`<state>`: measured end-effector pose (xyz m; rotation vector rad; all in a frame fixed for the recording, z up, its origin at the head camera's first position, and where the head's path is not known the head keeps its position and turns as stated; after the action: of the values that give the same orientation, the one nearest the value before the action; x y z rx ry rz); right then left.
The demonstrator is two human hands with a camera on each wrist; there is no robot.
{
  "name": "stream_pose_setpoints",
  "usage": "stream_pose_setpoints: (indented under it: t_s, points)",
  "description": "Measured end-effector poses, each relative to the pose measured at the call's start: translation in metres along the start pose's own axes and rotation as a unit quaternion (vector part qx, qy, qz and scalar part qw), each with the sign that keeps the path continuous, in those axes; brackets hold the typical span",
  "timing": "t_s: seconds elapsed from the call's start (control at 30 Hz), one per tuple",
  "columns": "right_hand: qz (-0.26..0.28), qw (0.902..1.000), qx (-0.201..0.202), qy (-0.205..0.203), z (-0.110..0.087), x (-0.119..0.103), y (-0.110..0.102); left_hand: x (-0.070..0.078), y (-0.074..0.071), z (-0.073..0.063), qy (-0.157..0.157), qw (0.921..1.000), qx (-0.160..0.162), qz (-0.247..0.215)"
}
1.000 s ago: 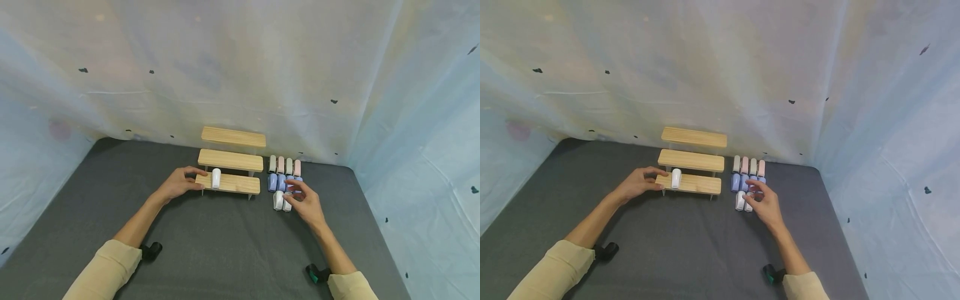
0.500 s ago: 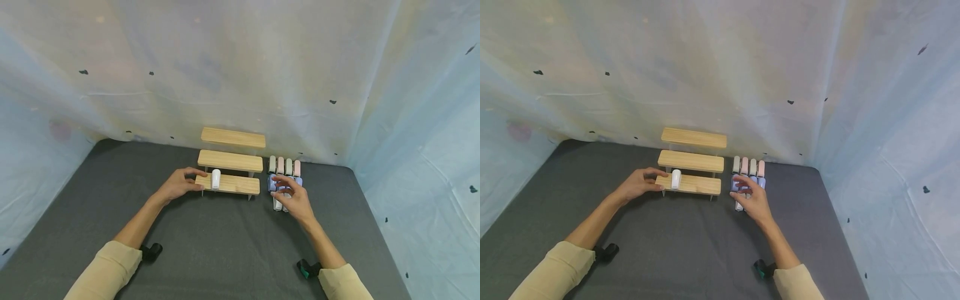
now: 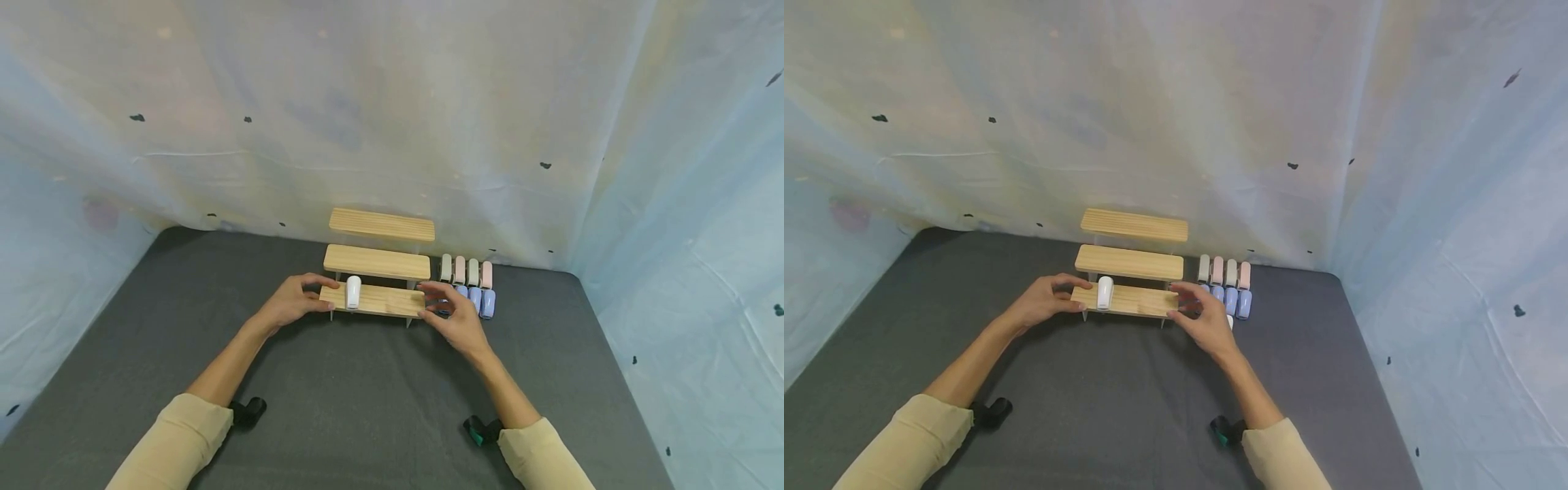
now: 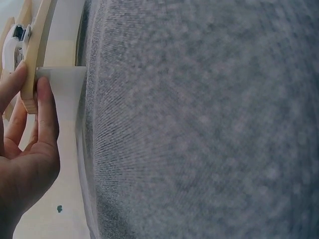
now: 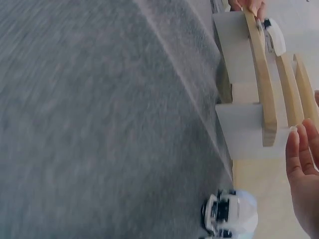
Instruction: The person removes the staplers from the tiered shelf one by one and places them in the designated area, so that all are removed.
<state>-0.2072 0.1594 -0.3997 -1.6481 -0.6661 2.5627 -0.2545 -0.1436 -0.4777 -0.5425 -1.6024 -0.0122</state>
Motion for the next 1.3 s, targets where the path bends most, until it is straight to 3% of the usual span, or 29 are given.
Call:
stream_pose_setpoints:
  t_s: [0.33,0.5,0.77,1.03,1.3]
  points:
    - [0.040,0.9986,-0.030,-0.016,0.012,-0.001,0.026,-0.001,-0.001,0.000,0.006,1.0000,-0.003,-0.006]
    - [0.058,0.9974,-0.041,0.000,0.021,0.016,0.037,-0.002,-0.003,0.002,0.008,1.0000,-0.003,-0.001]
    - [0.061,0.9966,-0.053,0.015,0.027,0.015,0.051,-0.001,-0.001,0.002,0.001,1.0000,-0.007,0.003]
    - [0.022,0.9981,-0.055,0.020,0.035,0.029,0.065,-0.002,0.000,0.003,-0.010,0.9999,-0.004,-0.007]
    - [-0.064,0.9965,-0.051,0.017,0.041,0.028,0.075,-0.004,0.001,0.004,-0.010,0.9999,-0.004,-0.010]
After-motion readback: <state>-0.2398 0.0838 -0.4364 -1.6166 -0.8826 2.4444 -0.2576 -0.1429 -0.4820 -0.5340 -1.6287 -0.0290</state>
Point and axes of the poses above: each hand's wrist, its own z-axis towards the middle knuckle, its own y-axis out of the palm, x = y × z, the point moved 6 cm from there along z, towards the middle knuckle, and after that the axes turned 2 degrees about y, right-handed, at the moved point
